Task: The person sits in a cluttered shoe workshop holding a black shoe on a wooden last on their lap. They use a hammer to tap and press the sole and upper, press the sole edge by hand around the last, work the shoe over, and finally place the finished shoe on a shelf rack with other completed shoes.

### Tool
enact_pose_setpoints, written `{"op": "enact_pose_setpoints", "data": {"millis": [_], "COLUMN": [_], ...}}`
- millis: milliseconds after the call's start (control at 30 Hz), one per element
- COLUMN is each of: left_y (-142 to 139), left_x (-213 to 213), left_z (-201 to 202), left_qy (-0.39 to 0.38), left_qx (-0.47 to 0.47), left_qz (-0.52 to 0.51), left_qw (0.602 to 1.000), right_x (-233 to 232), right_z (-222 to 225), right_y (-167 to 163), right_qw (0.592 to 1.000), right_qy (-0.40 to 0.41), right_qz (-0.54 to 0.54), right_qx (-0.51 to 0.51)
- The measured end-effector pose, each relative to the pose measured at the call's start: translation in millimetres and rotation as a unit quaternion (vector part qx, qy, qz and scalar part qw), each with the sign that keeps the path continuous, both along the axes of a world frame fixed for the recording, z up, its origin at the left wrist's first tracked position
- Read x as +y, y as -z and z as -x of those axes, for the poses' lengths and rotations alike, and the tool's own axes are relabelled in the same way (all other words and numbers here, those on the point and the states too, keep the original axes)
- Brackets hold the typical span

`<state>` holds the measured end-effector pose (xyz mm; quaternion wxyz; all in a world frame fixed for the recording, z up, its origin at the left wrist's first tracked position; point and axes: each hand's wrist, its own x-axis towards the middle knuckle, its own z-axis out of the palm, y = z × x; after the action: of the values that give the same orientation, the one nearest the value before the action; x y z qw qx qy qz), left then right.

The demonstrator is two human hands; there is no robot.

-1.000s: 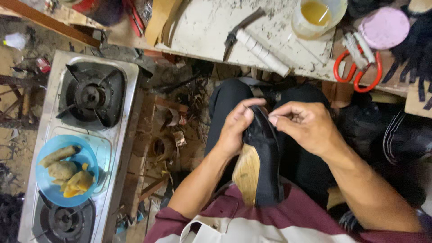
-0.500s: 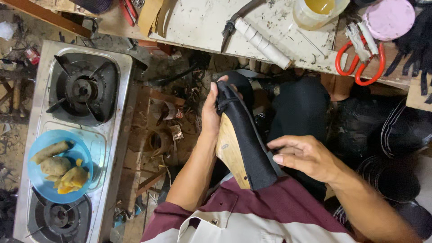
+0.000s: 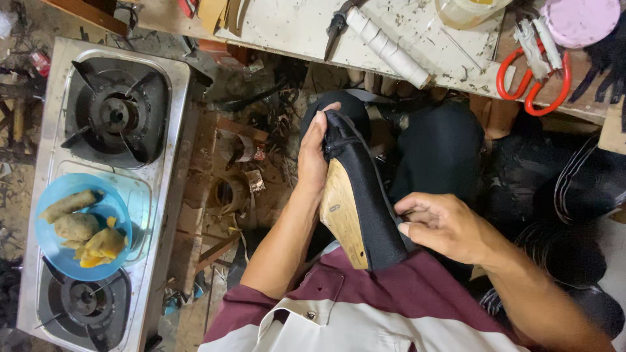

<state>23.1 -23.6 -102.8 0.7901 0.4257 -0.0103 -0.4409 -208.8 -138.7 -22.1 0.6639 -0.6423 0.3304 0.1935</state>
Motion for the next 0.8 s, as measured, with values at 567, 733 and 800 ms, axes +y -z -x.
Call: {"op": "enact_pose_setpoints", "data": {"millis": [567,733,800], "left_y": [43,43,39], "left_x": [-9,-11,-10], "left_z": [14,12,8], "left_qy": [0.030,0.026,0.020], "left_qx": [0.148,0.150,0.132], "left_qz": [0.158,0.211,0.181], "left_qw": [0.976,0.966,0.974], "right_x": [8,20,25], "right_z": [-23,-31,-32], "right_y": [-29,-38,-39], "right_qw": [0.987,0.979,0.969], "right_qy": [-0.088,-0.080,-0.077], "right_qz": [0.132,0.188,0.231], "right_qx": [-0.006,-0.008,-0.030]}}
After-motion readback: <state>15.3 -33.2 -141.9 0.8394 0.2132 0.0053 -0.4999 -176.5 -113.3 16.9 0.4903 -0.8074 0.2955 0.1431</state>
